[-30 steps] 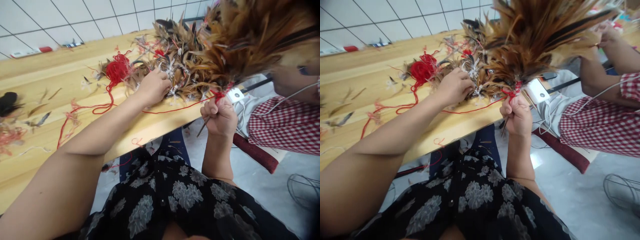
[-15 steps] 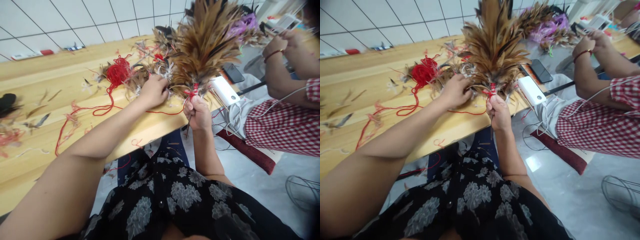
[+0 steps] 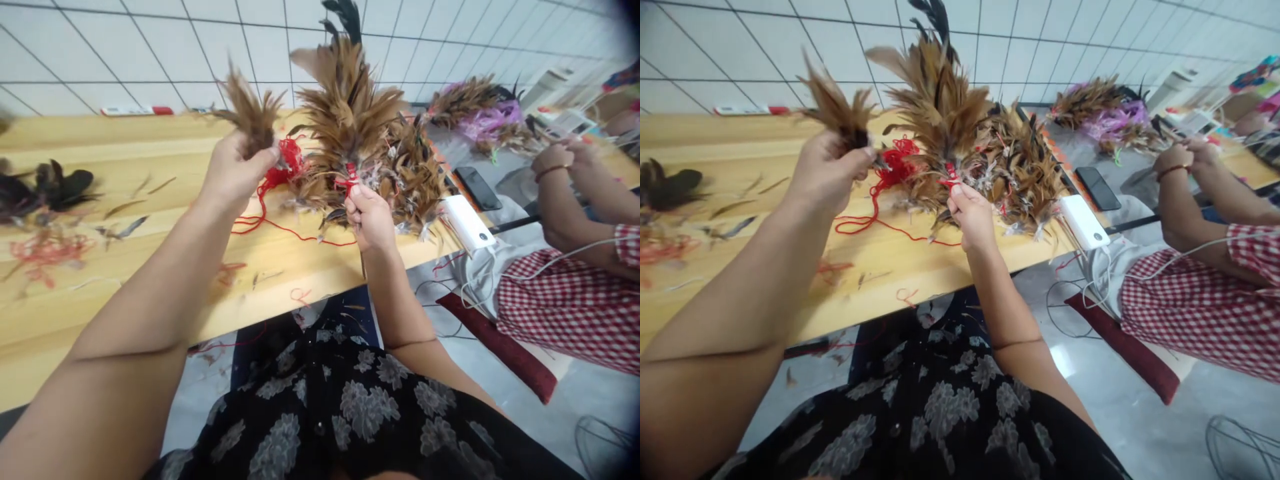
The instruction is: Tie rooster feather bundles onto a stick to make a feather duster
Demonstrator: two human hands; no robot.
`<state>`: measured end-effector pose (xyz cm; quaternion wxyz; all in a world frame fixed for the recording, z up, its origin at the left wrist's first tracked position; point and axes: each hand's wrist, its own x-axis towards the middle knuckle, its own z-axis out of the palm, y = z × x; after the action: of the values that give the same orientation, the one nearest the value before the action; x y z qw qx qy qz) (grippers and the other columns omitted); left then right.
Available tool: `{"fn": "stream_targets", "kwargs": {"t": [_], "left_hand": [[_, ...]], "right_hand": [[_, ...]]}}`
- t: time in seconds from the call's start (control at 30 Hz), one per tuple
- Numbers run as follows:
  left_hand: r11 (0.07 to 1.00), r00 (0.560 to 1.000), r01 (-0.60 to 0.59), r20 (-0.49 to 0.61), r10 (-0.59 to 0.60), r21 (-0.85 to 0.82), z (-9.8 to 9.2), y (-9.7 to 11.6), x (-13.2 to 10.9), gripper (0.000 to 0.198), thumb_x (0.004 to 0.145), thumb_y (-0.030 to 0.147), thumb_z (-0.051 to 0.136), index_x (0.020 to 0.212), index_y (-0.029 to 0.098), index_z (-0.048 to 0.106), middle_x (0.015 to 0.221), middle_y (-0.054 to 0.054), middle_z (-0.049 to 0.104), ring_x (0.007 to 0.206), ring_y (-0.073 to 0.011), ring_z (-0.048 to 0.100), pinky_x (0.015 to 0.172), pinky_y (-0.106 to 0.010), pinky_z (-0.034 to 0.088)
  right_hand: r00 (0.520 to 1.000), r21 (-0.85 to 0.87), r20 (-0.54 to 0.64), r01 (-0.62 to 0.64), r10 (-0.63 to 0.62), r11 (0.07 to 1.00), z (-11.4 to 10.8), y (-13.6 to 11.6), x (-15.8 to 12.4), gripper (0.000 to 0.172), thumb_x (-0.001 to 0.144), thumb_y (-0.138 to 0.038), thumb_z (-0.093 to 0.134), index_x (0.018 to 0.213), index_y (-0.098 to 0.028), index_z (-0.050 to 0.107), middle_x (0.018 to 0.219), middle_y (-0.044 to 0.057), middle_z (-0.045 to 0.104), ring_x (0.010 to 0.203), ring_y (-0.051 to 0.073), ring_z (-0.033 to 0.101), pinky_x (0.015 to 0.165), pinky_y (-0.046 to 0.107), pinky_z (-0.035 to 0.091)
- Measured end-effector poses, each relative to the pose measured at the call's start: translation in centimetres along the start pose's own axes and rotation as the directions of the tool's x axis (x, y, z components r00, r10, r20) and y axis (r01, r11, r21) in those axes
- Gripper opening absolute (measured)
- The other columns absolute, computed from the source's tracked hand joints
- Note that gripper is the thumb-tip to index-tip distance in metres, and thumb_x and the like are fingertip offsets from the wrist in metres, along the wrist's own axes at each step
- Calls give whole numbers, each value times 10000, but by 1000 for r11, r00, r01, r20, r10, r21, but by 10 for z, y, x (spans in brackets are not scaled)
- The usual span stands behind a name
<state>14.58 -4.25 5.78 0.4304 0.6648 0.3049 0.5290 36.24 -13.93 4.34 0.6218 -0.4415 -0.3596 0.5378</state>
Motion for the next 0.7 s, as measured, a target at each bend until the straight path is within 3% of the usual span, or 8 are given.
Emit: {"fn": "stream_targets", "kwargs": {"t": [0.07, 0.17, 0.3, 0.4, 0.53, 0.7], "left_hand": [[990, 999, 42, 28, -39, -133, 6, 15, -5, 574, 695, 665, 963, 873, 211, 660, 726, 28, 604, 664, -101, 466, 598, -293, 371], [969, 979, 147, 172, -113, -199, 19, 27, -14, 520, 744, 609, 953, 905, 192, 688, 801, -13, 662, 676, -127, 593, 583, -280, 456], [971, 968, 205, 175, -182, -124, 28, 13, -16, 365, 831, 418, 925, 875, 152, 678, 724, -17, 644, 599, -135, 627, 545, -252, 476], [969, 967, 228, 139, -214, -91, 28, 0, -12, 300, 849, 323, 899, 835, 137, 664, 680, -12, 638, 558, -127, 615, 530, -236, 486], [969, 969, 239, 87, -233, -60, 29, 1, -11, 244, 869, 231, 832, 776, 139, 625, 637, 0, 610, 520, -107, 581, 502, -208, 454], [967, 963, 255, 87, -256, 26, 24, 15, -14, 137, 816, 102, 746, 749, 137, 631, 598, 11, 550, 532, -112, 570, 536, -219, 458]], "right_hand": [[1000, -19, 17, -5, 5, 1000, 12, 1, 8, 351, 958, -315, 693, 706, -213, 472, 592, -78, 404, 532, 58, 265, 502, 203, 193], [999, -53, 38, -3, 5, 999, 31, 7, 19, 295, 976, -260, 644, 711, -208, 524, 591, -74, 421, 536, 62, 296, 526, 207, 235], [996, -98, 63, 68, -62, 993, 47, 22, 26, 177, 938, -175, 630, 764, -203, 613, 602, -71, 477, 559, 66, 363, 571, 212, 297], [983, -137, 122, 156, -139, 978, 47, 33, 26, 241, 928, -294, 689, 730, -213, 580, 573, -73, 461, 567, 78, 379, 593, 229, 330], [959, -202, 150, 269, -242, 942, 40, 43, 27, 350, 920, -494, 704, 738, -221, 583, 579, -62, 475, 580, 95, 408, 613, 257, 362], [930, -343, 173, 367, -325, 865, 32, 50, 28, 274, 958, -478, 634, 981, -217, 713, 650, -45, 573, 621, 125, 521, 675, 287, 466]]}}
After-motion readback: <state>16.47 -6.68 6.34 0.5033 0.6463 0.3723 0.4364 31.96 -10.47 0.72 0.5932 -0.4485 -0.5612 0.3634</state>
